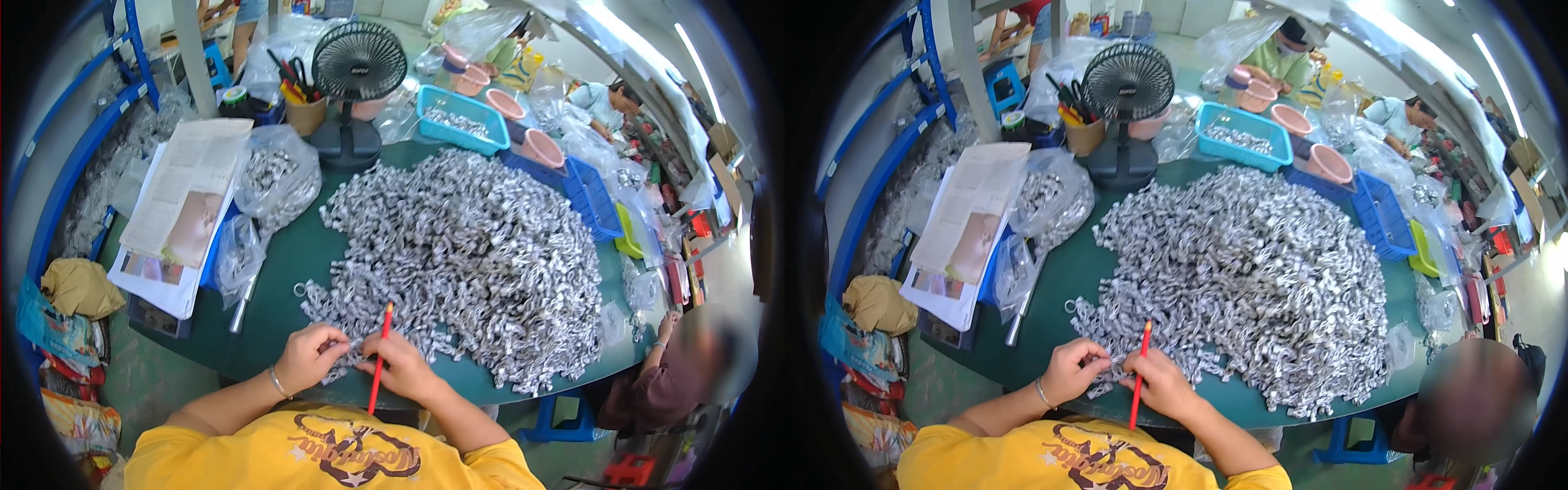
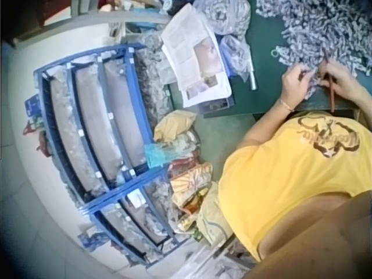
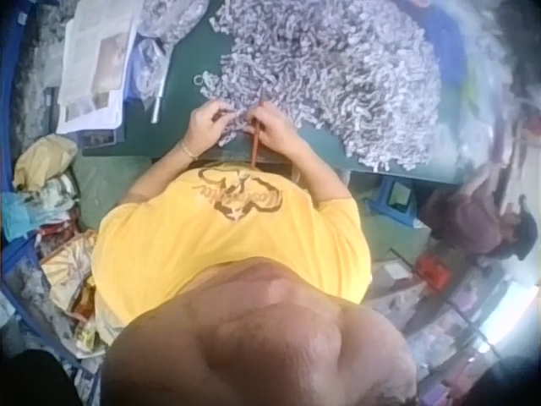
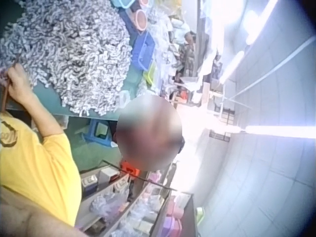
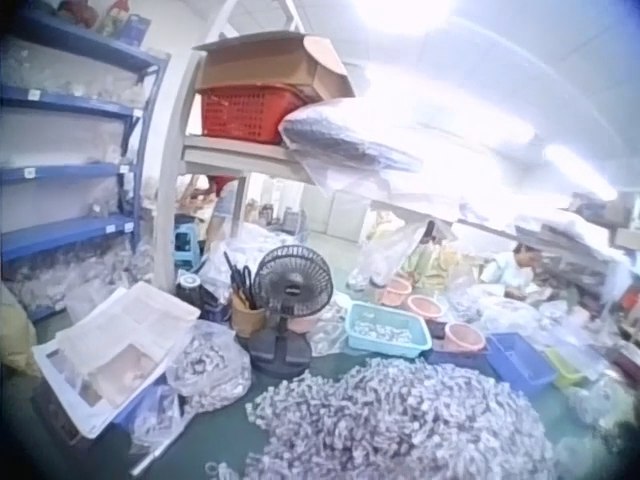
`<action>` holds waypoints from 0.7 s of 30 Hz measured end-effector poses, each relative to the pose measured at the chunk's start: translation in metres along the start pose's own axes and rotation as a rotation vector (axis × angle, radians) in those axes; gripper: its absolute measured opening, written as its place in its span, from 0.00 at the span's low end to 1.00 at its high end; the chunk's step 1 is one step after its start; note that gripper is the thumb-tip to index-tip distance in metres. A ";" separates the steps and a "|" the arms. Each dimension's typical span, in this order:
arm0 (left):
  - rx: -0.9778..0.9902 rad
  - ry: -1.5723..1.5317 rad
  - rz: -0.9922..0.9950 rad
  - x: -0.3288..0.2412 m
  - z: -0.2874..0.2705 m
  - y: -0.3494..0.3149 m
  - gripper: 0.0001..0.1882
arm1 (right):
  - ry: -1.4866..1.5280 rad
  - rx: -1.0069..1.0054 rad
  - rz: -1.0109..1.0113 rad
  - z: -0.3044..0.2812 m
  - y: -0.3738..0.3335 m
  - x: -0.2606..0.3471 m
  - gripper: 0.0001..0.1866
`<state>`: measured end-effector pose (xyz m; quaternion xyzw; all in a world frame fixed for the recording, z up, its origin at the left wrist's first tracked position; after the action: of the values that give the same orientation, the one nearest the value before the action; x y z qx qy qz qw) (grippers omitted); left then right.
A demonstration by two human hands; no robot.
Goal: The person picks up a white component and a metal ring from a pile, fits the ring onto the component, and checks the fit using a red tool.
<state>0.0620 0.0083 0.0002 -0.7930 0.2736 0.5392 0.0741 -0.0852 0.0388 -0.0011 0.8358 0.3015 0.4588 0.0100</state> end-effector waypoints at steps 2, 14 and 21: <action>-0.050 -0.101 -0.040 0.011 0.000 -0.007 0.05 | -0.016 -0.058 0.013 -0.003 0.005 0.005 0.14; 0.175 -0.352 -0.171 0.016 0.016 -0.017 0.14 | 0.436 -0.266 0.190 0.005 -0.024 -0.008 0.12; 0.116 -0.211 -0.101 0.006 0.013 -0.018 0.10 | 0.840 -0.284 0.291 0.008 -0.029 -0.010 0.08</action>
<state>0.0619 0.0267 -0.0136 -0.7392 0.2547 0.5983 0.1753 -0.0968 0.0599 -0.0218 0.6015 0.0931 0.7909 -0.0632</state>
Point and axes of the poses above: each hand's wrist, its own y-axis towards the middle knuckle, its own z-axis out of the palm, x = y × z, the point moved 7 cm from there along y, towards the middle knuckle, and after that the axes turned 9 degrees about x, right-handed, at the moved point
